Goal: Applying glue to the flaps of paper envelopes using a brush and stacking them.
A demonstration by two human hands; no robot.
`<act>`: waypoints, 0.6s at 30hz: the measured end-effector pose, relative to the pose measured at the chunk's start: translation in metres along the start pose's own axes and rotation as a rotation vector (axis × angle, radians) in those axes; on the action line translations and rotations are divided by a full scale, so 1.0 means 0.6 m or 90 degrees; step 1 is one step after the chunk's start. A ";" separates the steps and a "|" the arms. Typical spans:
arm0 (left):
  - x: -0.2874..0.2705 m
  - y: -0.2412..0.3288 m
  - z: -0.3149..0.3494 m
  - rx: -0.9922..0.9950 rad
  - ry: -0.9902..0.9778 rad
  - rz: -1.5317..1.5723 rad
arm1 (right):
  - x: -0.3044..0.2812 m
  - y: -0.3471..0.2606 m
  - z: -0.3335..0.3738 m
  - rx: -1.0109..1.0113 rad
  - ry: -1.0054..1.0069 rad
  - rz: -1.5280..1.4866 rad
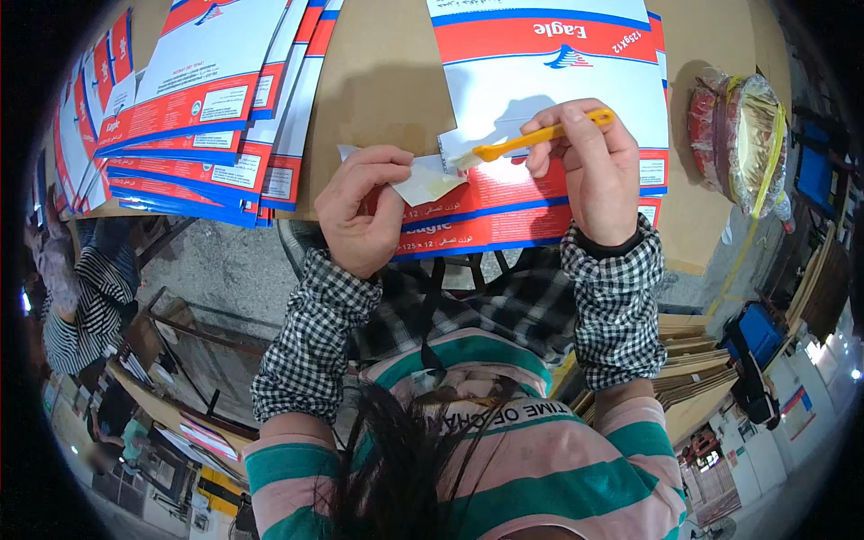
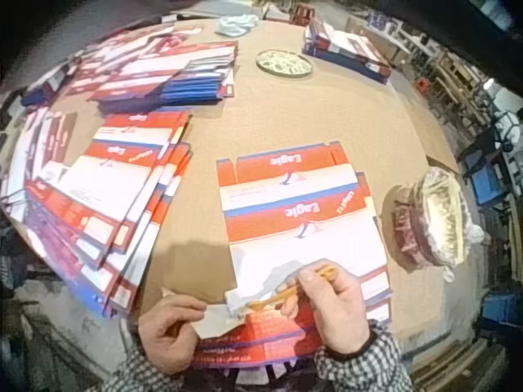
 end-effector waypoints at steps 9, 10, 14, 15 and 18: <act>0.001 0.000 0.001 -0.009 0.007 0.019 | 0.004 -0.009 -0.001 -0.002 -0.007 0.013; 0.000 0.000 0.001 -0.008 0.004 0.017 | 0.005 -0.010 -0.001 0.007 -0.015 0.030; -0.001 -0.001 0.002 -0.003 0.000 0.016 | 0.009 -0.007 -0.004 0.017 -0.018 0.045; -0.001 -0.001 0.002 -0.003 0.001 0.016 | 0.008 -0.008 -0.005 -0.008 -0.017 0.034; -0.001 0.000 0.002 -0.006 0.008 0.026 | 0.007 -0.012 -0.003 -0.010 -0.029 0.037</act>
Point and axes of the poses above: each hand's wrist, its own z-axis away from the middle knuckle, its own x-axis out of the palm, y = z × x, the point moved 3 cm from there along -z, towards the middle knuckle, and after that the axes turned 7 degrees about x, right-handed, at the moved point
